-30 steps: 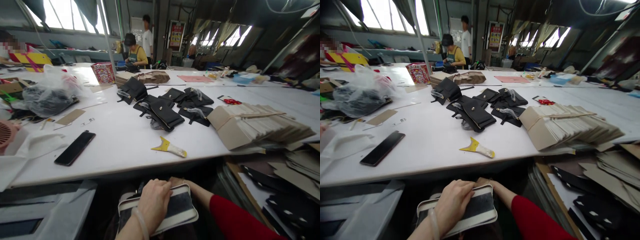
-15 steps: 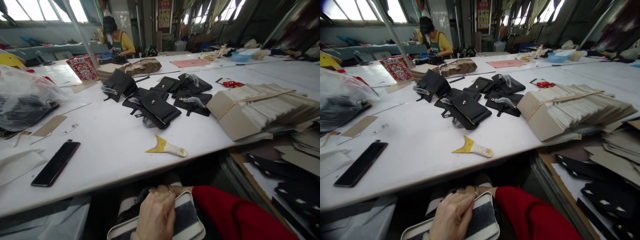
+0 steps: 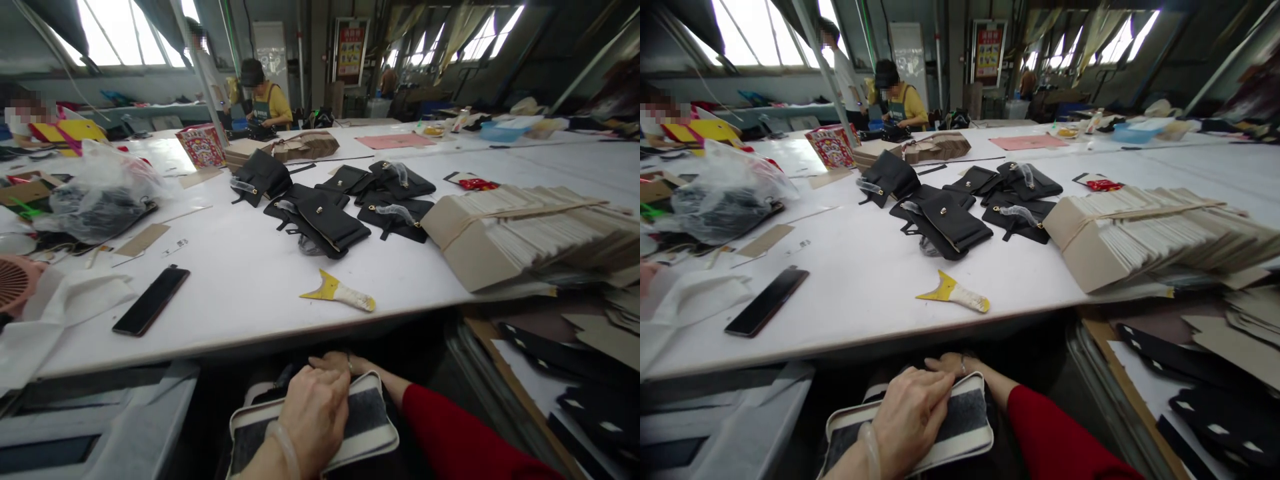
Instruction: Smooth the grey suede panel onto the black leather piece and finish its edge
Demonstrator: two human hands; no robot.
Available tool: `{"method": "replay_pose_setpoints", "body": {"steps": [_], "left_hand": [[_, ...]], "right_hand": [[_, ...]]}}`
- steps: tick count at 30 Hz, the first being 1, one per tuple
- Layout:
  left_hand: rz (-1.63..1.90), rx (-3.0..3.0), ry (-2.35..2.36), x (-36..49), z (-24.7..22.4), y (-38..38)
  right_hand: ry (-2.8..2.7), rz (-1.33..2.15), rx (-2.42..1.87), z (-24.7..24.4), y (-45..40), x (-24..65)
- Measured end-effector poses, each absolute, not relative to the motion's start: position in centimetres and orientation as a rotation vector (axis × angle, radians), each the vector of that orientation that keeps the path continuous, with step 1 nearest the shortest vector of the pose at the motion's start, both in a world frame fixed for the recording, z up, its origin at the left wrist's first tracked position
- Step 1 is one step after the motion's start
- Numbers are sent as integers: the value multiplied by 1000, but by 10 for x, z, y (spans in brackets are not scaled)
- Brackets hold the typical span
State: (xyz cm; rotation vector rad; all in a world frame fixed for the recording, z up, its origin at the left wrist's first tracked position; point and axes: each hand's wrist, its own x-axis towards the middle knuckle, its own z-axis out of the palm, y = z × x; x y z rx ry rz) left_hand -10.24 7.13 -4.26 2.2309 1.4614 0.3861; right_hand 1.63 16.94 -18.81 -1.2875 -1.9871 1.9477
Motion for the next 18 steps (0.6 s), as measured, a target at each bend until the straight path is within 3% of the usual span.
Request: {"method": "replay_pose_setpoints", "body": {"steps": [10,18], "left_hand": [[282,2293,1486,-103,-35,66],[248,2289,1479,-105,-30,66]], "right_hand": [[-1986,1958,-1219,-69,168,84],[-2223,1906,-1135,-54,167,77]]}}
